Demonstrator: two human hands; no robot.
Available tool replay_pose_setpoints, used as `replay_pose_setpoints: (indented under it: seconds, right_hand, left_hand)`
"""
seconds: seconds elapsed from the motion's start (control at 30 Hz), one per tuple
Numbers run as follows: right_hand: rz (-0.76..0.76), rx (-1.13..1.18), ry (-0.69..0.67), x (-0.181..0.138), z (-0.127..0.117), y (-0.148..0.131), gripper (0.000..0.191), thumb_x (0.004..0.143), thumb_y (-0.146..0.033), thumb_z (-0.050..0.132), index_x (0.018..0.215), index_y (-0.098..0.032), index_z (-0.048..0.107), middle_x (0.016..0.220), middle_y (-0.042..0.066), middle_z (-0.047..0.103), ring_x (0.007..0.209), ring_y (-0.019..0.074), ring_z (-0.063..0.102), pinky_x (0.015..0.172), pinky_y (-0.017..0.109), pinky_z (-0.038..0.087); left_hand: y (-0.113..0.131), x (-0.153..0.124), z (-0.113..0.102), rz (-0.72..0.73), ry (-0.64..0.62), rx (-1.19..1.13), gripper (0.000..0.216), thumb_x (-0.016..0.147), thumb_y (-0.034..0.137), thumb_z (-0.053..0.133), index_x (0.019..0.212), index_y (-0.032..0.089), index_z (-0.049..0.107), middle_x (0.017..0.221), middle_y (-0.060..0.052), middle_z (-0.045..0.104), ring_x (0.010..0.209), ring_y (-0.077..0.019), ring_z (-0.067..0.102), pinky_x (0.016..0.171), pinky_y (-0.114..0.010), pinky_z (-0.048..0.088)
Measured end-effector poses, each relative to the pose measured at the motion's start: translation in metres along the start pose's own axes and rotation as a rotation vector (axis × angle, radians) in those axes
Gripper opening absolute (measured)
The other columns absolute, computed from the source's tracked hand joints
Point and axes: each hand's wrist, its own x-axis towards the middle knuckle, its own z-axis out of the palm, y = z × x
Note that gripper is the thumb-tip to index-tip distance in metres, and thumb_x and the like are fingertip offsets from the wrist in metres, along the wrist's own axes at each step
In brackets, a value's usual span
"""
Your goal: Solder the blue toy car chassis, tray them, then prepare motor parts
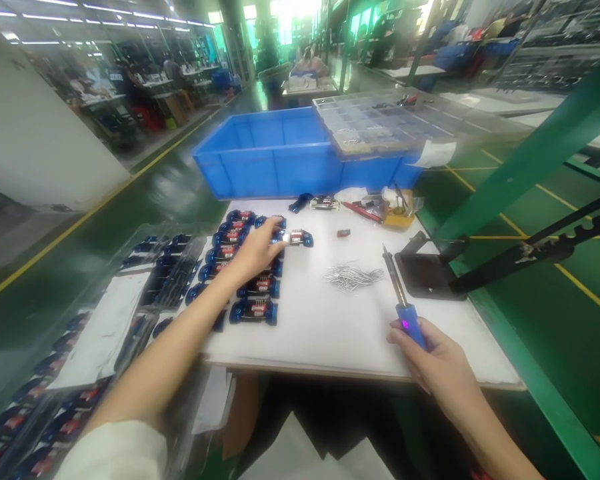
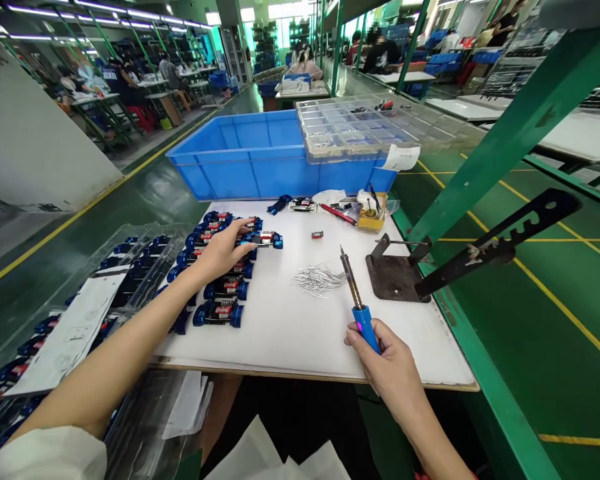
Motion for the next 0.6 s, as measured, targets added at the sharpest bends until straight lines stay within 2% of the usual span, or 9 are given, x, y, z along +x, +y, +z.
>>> replay_pose_setpoints:
  seconds: [0.2,0.3,0.4,0.47,0.6]
  right_hand:
    - [-0.030,-0.007,-0.004,0.008,-0.002,0.008,0.044,0.068,-0.058,0.071,0.085,-0.018,0.067,0.064,0.001,0.062,0.041,0.0077,0.029,0.040,0.024,0.018]
    - [-0.029,-0.040,-0.016,0.010,-0.003,0.009,0.039,0.069,-0.055,0.070,0.083,-0.019,0.069,0.065,0.002,0.064,0.042,0.0087,0.033,0.040,0.024,0.021]
    - [-0.032,-0.050,-0.008,0.010,-0.004,0.009,0.033,0.070,-0.051,0.070,0.080,-0.020,0.070,0.065,0.003,0.065,0.048,0.0122,0.045,0.042,0.024,0.028]
    - [-0.030,-0.047,0.001,0.010,-0.004,0.010,0.032,0.069,-0.051,0.069,0.079,-0.020,0.071,0.066,0.003,0.066,0.052,0.0144,0.051,0.042,0.024,0.031]
    - [0.029,-0.059,0.018,0.009,-0.005,0.015,0.040,0.068,-0.056,0.072,0.086,-0.021,0.073,0.064,0.003,0.067,0.043,0.0127,0.046,0.036,0.024,0.029]
  left_hand:
    - [-0.013,0.054,0.005,0.045,-0.059,0.120,0.059,0.090,0.026,0.057,0.144,0.014,0.036,0.127,-0.018,0.064,0.117,-0.0303,0.062,0.098,-0.043,0.048]
    - [-0.016,0.069,0.002,0.021,-0.125,0.180,0.063,0.090,0.026,0.057,0.146,0.012,0.034,0.124,-0.018,0.066,0.113,-0.0306,0.064,0.093,-0.042,0.050]
    - [-0.011,0.084,-0.002,0.013,-0.209,0.252,0.054,0.090,0.031,0.057,0.140,0.014,0.044,0.122,-0.016,0.068,0.110,-0.0293,0.065,0.092,-0.039,0.050]
    - [-0.004,0.096,-0.002,0.007,-0.213,0.320,0.045,0.093,0.034,0.054,0.134,0.016,0.051,0.128,-0.015,0.066,0.114,-0.0282,0.063,0.094,-0.037,0.049]
    - [0.013,0.127,0.013,-0.097,-0.176,0.412,0.038,0.095,0.029,0.050,0.130,0.013,0.055,0.131,-0.018,0.064,0.122,-0.0303,0.059,0.097,-0.039,0.047]
